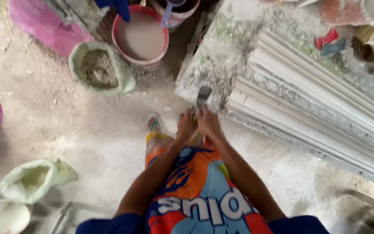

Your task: The person uses a scraper to clean excess material from decorative gypsum molding, then walks to a staging area to open bags of gypsum casting powder using a knife, pouring the powder into a bucket.

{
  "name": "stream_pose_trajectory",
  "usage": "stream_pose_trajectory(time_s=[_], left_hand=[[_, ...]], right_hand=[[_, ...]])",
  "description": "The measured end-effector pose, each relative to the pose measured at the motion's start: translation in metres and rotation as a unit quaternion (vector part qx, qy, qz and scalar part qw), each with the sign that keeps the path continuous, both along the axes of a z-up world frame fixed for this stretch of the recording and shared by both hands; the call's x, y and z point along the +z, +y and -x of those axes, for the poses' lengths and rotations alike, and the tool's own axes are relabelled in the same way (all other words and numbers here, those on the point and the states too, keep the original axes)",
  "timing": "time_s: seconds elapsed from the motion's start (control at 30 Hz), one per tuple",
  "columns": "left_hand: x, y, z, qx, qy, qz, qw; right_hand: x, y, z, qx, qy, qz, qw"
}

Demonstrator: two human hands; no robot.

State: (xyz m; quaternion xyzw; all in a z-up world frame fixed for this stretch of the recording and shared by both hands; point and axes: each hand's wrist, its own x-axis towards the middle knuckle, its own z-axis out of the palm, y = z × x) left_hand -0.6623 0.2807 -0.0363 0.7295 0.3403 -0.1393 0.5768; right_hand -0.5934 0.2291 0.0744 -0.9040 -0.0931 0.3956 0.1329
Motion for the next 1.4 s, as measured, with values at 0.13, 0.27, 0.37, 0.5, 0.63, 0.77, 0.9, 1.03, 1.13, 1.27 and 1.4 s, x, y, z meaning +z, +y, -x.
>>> stream_pose_trajectory(time_s=[0.13,0.27,0.37,0.5,0.63,0.77,0.9,1.03,1.13,1.27,1.4], left_hand=[[0.011,0.01,-0.001,-0.011,0.01,0.0,1.0],[0.001,0.013,-0.008,0.008,0.016,0.008,1.0],[0.004,0.016,0.006,0.017,-0.008,-0.001,1.0],[-0.003,0.039,0.051,0.066,-0.277,-0.158,0.946],[-0.006,0.066,0.125,0.12,-0.262,-0.19,0.939],[-0.005,0.089,0.168,0.215,-0.172,-0.217,0.937],[-0.015,0.097,0.193,0.27,-0.119,-0.225,0.929],[-0.032,0.099,0.194,0.337,-0.103,-0.197,0.915],[-0.034,0.092,0.187,0.394,-0.125,-0.126,0.902],[-0.032,0.097,0.167,0.383,-0.113,-0.174,0.9],[-0.032,0.11,0.15,0.398,-0.139,-0.19,0.887]], right_hand=[[-0.047,0.011,-0.053,0.0,-0.096,-0.037,0.995],[-0.051,-0.002,-0.026,0.06,-0.078,0.02,0.995],[-0.026,0.016,-0.063,0.064,-0.063,-0.003,0.996],[-0.025,0.025,-0.136,-0.051,0.04,-0.193,0.979],[0.003,0.071,-0.106,-0.182,0.174,-0.244,0.937],[-0.047,0.073,-0.106,-0.041,0.107,-0.146,0.983],[-0.059,0.017,-0.135,0.138,-0.034,0.091,0.986],[-0.033,0.031,-0.171,0.146,-0.202,0.057,0.967],[-0.013,0.066,-0.121,0.185,-0.224,-0.081,0.953],[-0.043,0.031,-0.068,0.368,-0.36,-0.034,0.857],[-0.075,-0.047,-0.072,0.299,-0.179,0.038,0.937]])
